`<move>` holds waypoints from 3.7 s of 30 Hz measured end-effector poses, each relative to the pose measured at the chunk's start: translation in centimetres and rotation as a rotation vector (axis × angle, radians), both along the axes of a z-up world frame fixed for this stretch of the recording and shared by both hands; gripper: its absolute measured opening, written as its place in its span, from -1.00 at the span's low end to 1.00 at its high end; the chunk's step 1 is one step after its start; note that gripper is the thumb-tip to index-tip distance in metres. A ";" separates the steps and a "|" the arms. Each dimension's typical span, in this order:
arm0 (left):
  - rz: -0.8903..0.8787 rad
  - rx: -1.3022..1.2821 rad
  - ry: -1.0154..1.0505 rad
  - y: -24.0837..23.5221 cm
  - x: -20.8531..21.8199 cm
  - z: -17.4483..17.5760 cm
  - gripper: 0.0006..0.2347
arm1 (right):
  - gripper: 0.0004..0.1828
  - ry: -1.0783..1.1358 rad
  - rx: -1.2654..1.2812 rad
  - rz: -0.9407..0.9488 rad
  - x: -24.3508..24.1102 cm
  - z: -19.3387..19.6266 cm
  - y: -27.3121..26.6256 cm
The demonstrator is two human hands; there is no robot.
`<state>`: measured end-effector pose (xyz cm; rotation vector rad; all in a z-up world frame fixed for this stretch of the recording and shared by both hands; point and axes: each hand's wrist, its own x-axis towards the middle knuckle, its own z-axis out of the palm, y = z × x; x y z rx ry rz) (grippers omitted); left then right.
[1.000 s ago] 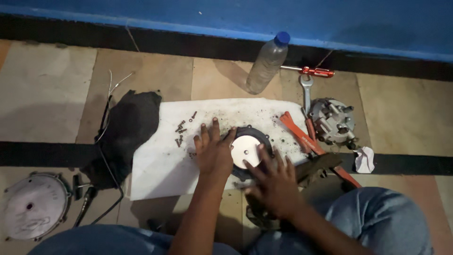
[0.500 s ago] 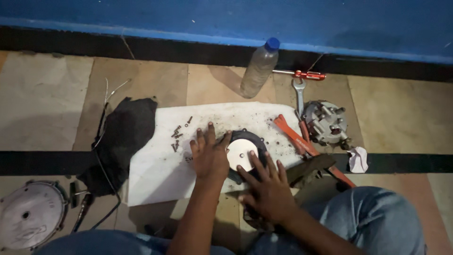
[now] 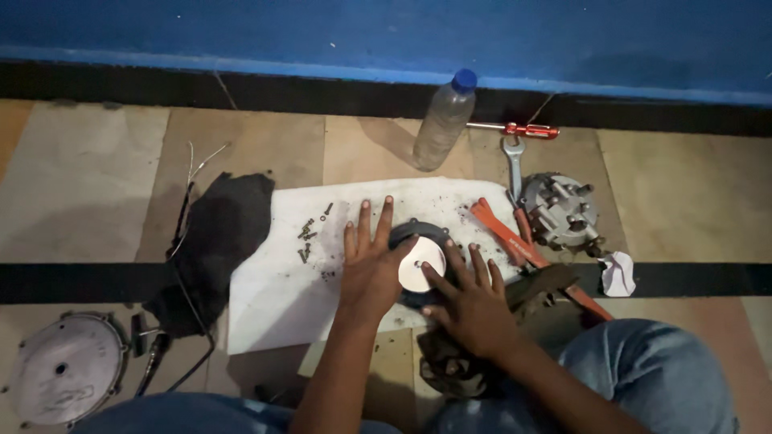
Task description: The person pours liquid from a plastic bottle onto a circular metal cover and wipes it with a cloth. They then handle a black rubber gasket, wiping it with the cloth and rubbing it with their hands. The person is sitting on the floor surrounded by tools and disassembled parts.
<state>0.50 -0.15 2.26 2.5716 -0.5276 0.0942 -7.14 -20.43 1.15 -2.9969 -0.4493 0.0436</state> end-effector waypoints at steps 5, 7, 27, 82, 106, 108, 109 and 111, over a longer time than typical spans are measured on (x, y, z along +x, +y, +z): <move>0.034 -0.023 0.087 0.1 0.2 1.6 -0.55 | -0.27 -0.142 -0.033 0.031 2.5 0.0 -1.0; 0.002 -0.022 0.002 0.1 0.2 1.5 -0.58 | -0.29 -0.133 -0.034 0.034 3.7 -0.3 -1.3; 0.041 0.086 0.246 -0.7 -1.1 -1.3 -0.30 | -0.15 -0.083 -0.187 0.005 2.3 -0.6 -2.5; 0.136 0.154 0.215 -2.3 -1.4 -1.9 -0.35 | -0.22 0.056 -0.179 -0.154 -0.6 0.7 -1.2; 0.081 0.190 0.305 -0.8 -1.2 -1.2 -0.34 | -0.21 0.043 0.042 0.115 2.3 1.0 1.2; 0.059 0.198 0.357 -0.6 -0.9 -1.0 -0.34 | -0.23 -0.030 0.056 0.170 2.2 1.4 1.2; 0.052 0.181 0.387 -0.4 -0.9 -1.0 -0.34 | -0.23 -0.003 0.035 0.176 1.8 1.6 1.2; 0.039 0.145 0.401 0.2 -0.5 -0.7 -0.33 | -0.24 0.043 0.000 0.184 0.8 2.0 1.0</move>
